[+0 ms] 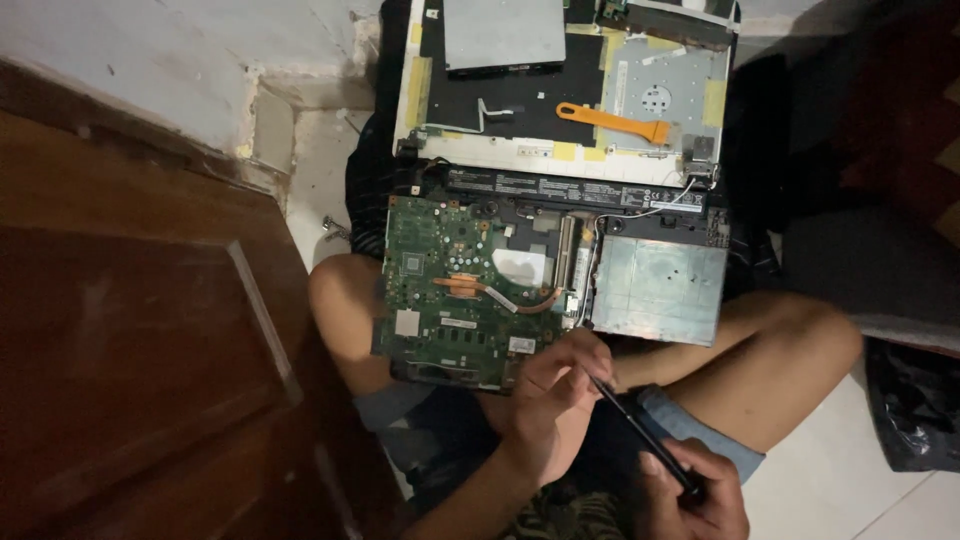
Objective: Removing screws and prying a motherboard from a laptop chassis during disassembly.
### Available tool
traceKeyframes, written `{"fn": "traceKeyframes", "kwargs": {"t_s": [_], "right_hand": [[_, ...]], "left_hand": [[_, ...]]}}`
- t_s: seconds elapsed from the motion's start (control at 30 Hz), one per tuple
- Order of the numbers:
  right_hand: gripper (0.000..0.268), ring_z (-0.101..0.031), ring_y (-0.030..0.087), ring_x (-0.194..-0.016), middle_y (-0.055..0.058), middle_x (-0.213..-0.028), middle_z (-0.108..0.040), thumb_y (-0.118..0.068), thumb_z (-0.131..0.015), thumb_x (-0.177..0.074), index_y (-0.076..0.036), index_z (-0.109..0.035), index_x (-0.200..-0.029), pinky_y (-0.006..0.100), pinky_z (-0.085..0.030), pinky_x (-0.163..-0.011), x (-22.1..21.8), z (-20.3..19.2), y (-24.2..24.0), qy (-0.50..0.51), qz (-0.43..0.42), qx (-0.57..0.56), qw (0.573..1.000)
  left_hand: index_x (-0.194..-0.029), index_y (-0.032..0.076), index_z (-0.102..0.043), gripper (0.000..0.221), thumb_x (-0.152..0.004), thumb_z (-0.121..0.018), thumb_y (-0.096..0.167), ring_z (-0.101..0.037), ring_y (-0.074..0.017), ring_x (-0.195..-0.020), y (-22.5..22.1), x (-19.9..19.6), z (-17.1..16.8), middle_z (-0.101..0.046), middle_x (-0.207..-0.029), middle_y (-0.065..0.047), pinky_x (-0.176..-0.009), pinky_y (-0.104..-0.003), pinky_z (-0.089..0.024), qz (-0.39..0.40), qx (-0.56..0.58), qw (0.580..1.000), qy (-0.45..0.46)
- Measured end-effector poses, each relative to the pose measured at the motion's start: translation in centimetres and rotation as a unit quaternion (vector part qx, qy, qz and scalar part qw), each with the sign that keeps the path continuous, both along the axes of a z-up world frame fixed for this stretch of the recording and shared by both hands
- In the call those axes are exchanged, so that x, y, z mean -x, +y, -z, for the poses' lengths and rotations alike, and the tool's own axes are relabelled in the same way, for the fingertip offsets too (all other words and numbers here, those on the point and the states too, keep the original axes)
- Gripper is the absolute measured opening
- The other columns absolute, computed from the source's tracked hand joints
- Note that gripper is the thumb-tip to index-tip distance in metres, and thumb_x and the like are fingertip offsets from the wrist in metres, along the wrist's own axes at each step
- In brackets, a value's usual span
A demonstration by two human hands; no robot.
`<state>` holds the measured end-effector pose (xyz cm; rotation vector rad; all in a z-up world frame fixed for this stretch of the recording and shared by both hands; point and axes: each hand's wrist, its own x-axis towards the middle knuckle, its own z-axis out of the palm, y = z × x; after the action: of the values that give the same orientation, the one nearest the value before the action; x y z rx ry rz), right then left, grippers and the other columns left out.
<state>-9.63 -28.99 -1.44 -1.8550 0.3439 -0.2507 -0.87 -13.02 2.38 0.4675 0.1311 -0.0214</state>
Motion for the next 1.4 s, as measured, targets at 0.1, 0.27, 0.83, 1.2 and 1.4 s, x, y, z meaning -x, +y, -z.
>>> {"fn": "traceKeyframes", "kwargs": {"t_s": [0.1,0.27,0.83,1.2,1.4], "right_hand": [[0.021,-0.051,0.009,-0.064,0.012,-0.082,-0.066,0.005,-0.071,-0.085,0.002,-0.06,-0.103,0.018,-0.043,-0.068,-0.6,-1.2,0.3,-0.02,-0.012,-0.03,0.999],[0.018,-0.055,0.011,-0.069,0.014,-0.084,-0.067,0.008,-0.067,-0.086,0.003,-0.063,-0.103,0.02,-0.045,-0.073,-0.3,-0.7,-0.2,-0.012,-0.006,-0.055,0.998],[0.018,-0.058,0.012,-0.075,0.013,-0.094,-0.07,0.006,-0.064,-0.087,0.003,-0.066,-0.104,0.02,-0.046,-0.078,-0.7,-0.5,-1.0,-0.02,-0.046,-0.052,0.997],[0.014,-0.057,0.012,-0.07,0.011,-0.082,-0.067,0.0,-0.064,-0.092,0.003,-0.065,-0.105,0.02,-0.047,-0.074,-1.5,-2.0,0.0,-0.015,-0.054,-0.079,0.995],[0.017,-0.058,0.013,-0.075,0.014,-0.089,-0.069,0.008,-0.062,-0.089,0.004,-0.065,-0.105,0.021,-0.047,-0.077,-1.1,-1.1,-0.7,0.0,-0.049,-0.066,0.997]], "left_hand": [[-0.1,0.004,-0.067,0.01,-0.101,-0.062,0.013,-0.047,-0.0144,-0.098,0.0,0.1,0.0,-0.053,-0.111,-0.008,-0.09,-0.029,-0.035,-0.01,-0.024,0.999,-0.023],[-0.098,0.005,-0.067,0.01,-0.099,-0.062,0.014,-0.047,-0.0164,-0.102,0.1,-0.1,-0.4,-0.055,-0.111,-0.008,-0.094,-0.031,-0.033,-0.008,-0.042,0.998,-0.036],[-0.103,0.003,-0.071,0.013,-0.101,-0.067,0.016,-0.049,-0.0194,-0.108,0.3,0.1,0.8,-0.054,-0.114,-0.01,-0.098,-0.033,-0.037,0.019,-0.038,0.998,-0.047],[-0.111,0.005,-0.067,0.02,-0.102,-0.07,0.023,-0.049,-0.0134,-0.092,1.2,-0.3,-0.3,-0.059,-0.109,-0.008,-0.085,-0.026,-0.039,-0.017,-0.05,0.997,-0.054],[-0.098,0.008,-0.066,0.014,-0.098,-0.072,0.021,-0.051,-0.0164,-0.097,1.7,-0.6,-0.9,-0.057,-0.106,-0.006,-0.091,-0.031,-0.037,-0.012,-0.084,0.996,-0.025]]}}
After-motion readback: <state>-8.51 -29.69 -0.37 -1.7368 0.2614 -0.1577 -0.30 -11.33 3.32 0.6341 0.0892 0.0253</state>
